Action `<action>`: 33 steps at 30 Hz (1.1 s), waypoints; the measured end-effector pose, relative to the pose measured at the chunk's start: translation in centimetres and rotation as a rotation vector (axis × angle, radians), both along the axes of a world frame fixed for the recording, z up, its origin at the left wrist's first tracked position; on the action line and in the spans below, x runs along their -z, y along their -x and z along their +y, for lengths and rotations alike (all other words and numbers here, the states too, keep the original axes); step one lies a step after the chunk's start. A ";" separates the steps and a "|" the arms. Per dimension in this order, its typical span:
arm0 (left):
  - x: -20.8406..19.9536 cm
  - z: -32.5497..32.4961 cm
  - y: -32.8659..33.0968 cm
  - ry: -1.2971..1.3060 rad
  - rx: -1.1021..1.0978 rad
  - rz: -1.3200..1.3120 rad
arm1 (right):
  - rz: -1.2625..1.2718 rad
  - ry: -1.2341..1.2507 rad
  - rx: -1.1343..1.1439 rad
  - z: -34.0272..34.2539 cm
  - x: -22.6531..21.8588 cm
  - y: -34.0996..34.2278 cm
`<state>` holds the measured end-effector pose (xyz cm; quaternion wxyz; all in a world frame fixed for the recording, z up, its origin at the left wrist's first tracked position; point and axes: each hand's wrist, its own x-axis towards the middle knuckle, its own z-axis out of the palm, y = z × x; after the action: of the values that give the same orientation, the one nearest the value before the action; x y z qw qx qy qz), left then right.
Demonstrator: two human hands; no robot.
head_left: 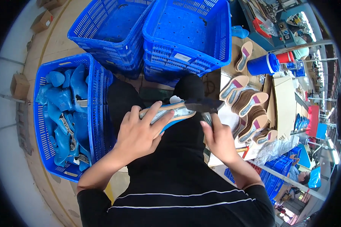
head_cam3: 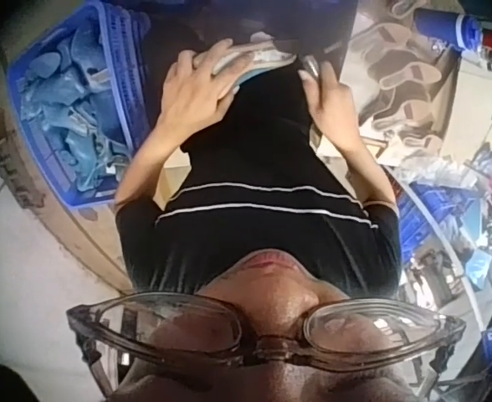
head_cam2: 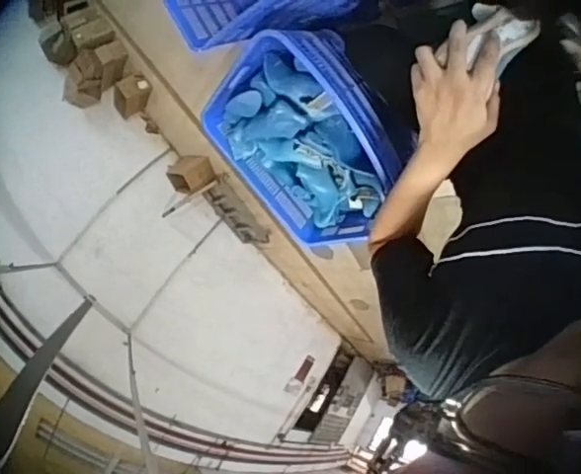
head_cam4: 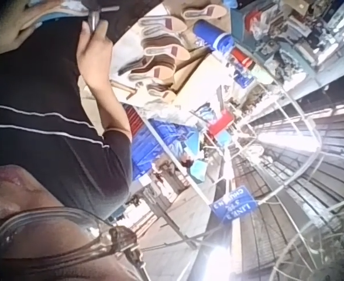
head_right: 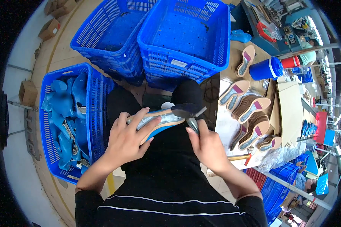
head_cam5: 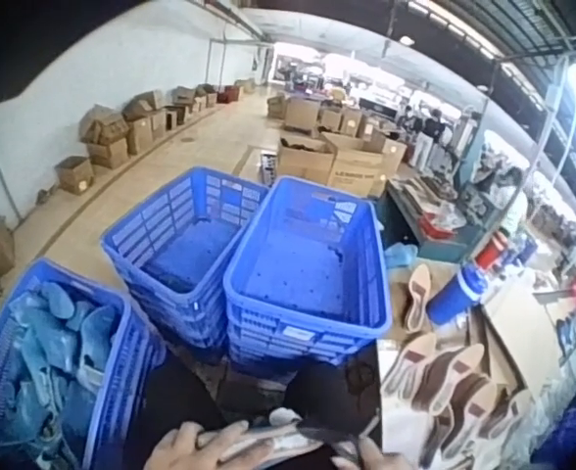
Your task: The recorder is assembling shoe components onto blue shoe lasts and hammering them into place.
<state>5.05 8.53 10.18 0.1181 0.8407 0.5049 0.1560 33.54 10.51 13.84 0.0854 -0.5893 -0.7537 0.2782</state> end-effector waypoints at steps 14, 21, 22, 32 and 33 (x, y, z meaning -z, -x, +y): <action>0.1 0.3 0.2 0.013 -0.014 -0.005 | 0.869 -0.523 0.277 -2.5 -7.1 -2.2; 0.3 0.1 0.1 0.040 -0.013 -0.030 | -0.036 -0.024 0.061 -1.9 -0.8 -1.1; 0.2 0.1 0.2 0.042 -0.026 -0.046 | 0.019 -0.080 0.079 -2.1 -1.9 -1.0; -0.1 1.0 0.3 0.023 -0.021 -0.005 | -0.011 -0.071 0.103 -2.6 3.0 -1.2; 0.1 1.0 0.6 0.015 -0.024 0.003 | 0.118 -0.004 0.221 -2.3 2.1 -0.7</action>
<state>4.47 9.54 10.08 0.1220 0.8339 0.5163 0.1524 34.25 8.24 11.79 0.1610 -0.6513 -0.6783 0.2995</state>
